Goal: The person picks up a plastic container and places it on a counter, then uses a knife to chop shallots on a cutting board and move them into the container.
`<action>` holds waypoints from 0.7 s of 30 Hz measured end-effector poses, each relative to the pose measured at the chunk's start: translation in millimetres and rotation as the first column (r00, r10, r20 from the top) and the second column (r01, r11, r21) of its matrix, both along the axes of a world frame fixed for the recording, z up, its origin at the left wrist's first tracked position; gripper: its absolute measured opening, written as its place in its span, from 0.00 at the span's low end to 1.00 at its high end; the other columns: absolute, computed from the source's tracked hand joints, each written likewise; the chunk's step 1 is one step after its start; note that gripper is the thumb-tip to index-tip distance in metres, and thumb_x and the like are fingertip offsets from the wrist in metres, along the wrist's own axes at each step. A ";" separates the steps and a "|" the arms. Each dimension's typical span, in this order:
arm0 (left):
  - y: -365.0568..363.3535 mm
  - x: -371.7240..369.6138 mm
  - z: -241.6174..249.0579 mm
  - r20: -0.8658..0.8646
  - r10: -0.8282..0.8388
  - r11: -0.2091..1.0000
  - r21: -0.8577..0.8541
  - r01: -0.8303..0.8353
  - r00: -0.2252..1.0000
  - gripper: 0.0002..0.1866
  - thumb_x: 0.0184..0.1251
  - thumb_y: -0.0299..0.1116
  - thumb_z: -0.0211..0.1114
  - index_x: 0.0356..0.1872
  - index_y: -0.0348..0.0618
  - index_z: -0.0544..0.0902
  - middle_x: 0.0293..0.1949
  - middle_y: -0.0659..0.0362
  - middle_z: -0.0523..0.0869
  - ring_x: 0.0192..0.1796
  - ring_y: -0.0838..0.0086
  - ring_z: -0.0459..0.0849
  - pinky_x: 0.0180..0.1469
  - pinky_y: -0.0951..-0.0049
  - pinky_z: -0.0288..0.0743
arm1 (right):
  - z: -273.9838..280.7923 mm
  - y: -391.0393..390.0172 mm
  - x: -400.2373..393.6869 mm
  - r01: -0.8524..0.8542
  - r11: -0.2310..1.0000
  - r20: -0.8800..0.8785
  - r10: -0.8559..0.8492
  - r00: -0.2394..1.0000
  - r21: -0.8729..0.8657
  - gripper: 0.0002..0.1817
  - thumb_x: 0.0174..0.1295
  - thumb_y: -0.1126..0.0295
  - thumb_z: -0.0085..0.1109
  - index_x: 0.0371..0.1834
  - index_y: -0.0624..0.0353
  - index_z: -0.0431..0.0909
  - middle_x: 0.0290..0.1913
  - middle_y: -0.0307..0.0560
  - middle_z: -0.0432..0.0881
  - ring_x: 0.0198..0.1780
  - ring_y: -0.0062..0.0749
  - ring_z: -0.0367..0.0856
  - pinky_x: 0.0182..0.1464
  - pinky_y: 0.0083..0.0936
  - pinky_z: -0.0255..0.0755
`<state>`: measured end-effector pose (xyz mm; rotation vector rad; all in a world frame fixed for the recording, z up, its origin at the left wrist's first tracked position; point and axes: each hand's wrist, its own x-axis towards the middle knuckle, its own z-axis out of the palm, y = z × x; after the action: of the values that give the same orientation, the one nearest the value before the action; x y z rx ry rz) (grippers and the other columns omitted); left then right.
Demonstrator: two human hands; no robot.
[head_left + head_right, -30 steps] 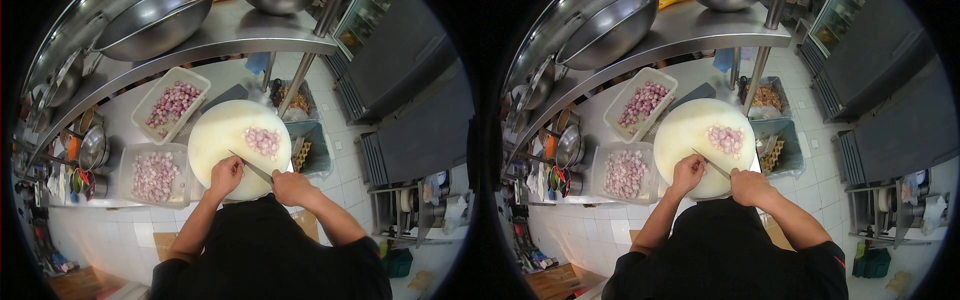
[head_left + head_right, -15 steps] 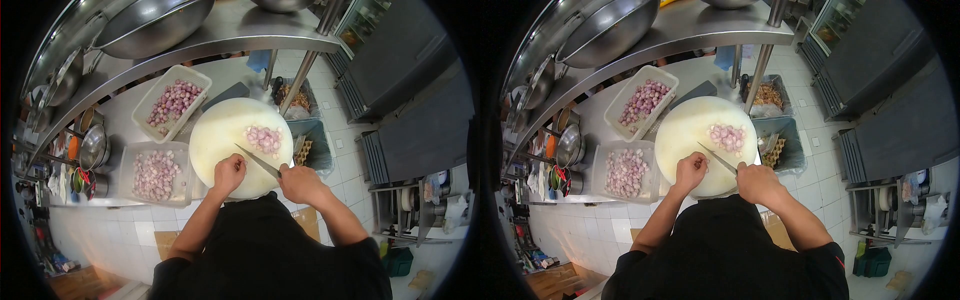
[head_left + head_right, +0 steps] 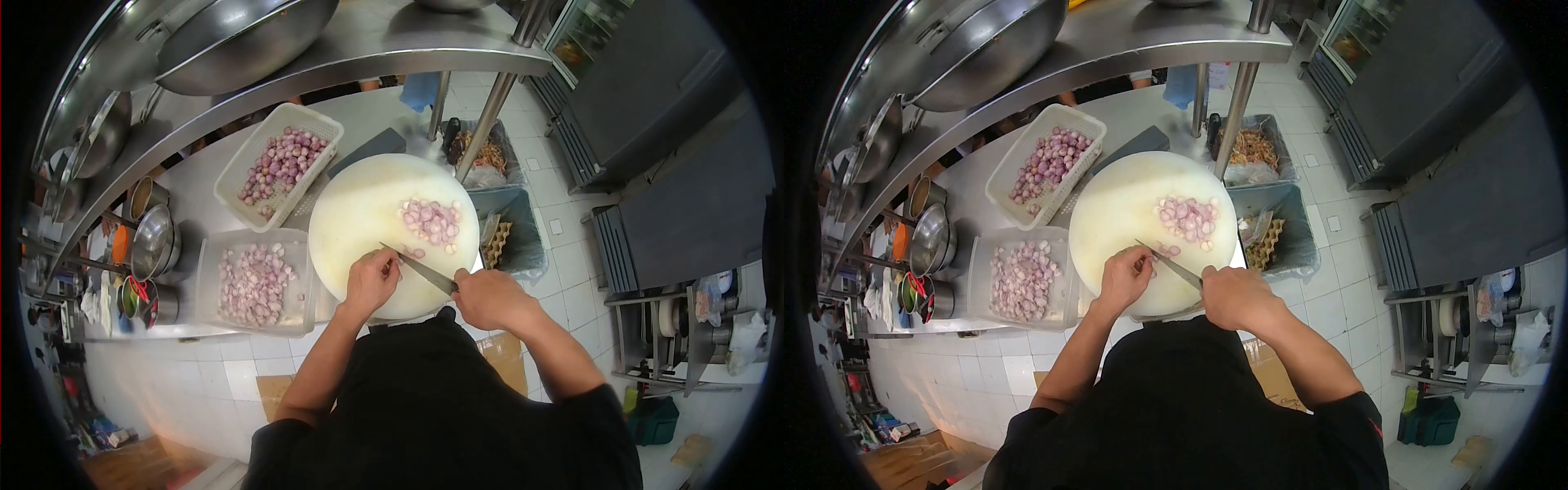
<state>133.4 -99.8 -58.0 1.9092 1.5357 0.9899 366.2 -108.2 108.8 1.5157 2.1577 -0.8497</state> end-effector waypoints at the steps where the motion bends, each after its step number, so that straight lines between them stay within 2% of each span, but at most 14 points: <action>1: -0.9 0.4 0.0 0.010 0.010 1.000 -0.010 -0.010 1.000 0.03 0.69 0.25 0.69 0.41 0.38 0.87 0.29 0.49 0.89 0.30 0.61 0.90 0.36 0.62 0.82 | 7.5 -0.8 -1.0 0.005 1.000 -0.002 -0.005 1.000 0.009 0.17 0.78 0.64 0.52 0.55 0.69 0.79 0.47 0.69 0.90 0.51 0.63 0.91 0.57 0.53 0.82; 3: -2.7 2.1 6.0 0.029 0.028 0.999 -0.028 -0.027 0.999 0.03 0.68 0.26 0.70 0.40 0.41 0.86 0.29 0.48 0.88 0.31 0.55 0.90 0.37 0.56 0.82 | -14.3 -1.3 -1.1 0.021 1.000 -0.017 -0.022 1.000 -0.021 0.18 0.78 0.62 0.52 0.54 0.70 0.80 0.47 0.69 0.90 0.52 0.64 0.90 0.57 0.54 0.81; 7: -3.5 1.2 6.8 0.029 0.014 1.000 -0.024 -0.013 0.999 0.03 0.68 0.26 0.69 0.40 0.40 0.86 0.29 0.49 0.89 0.31 0.56 0.90 0.37 0.57 0.82 | -24.7 6.3 9.9 0.005 1.000 -0.085 -0.004 0.996 0.009 0.20 0.79 0.61 0.53 0.53 0.72 0.78 0.43 0.69 0.89 0.50 0.67 0.88 0.57 0.55 0.79; 14: -4.7 2.5 7.4 0.045 0.025 1.000 -0.014 -0.025 0.999 0.03 0.68 0.26 0.70 0.40 0.39 0.87 0.30 0.49 0.89 0.32 0.57 0.90 0.38 0.58 0.83 | 18.0 0.8 9.3 0.005 1.000 -0.023 -0.006 1.000 -0.029 0.21 0.79 0.61 0.52 0.56 0.73 0.79 0.47 0.71 0.89 0.55 0.66 0.88 0.61 0.55 0.78; 21: -4.1 2.8 -2.4 0.037 0.049 0.999 -0.014 -0.048 0.998 0.04 0.67 0.26 0.71 0.40 0.39 0.88 0.31 0.47 0.89 0.32 0.54 0.89 0.38 0.57 0.83 | 18.2 3.4 8.4 -0.028 0.997 0.001 0.028 1.000 -0.065 0.21 0.79 0.61 0.52 0.55 0.73 0.79 0.48 0.71 0.89 0.54 0.66 0.88 0.60 0.55 0.79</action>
<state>136.2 -103.9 -60.4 1.8424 1.5704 1.0284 374.6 -104.8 127.0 1.4509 2.1231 -0.8997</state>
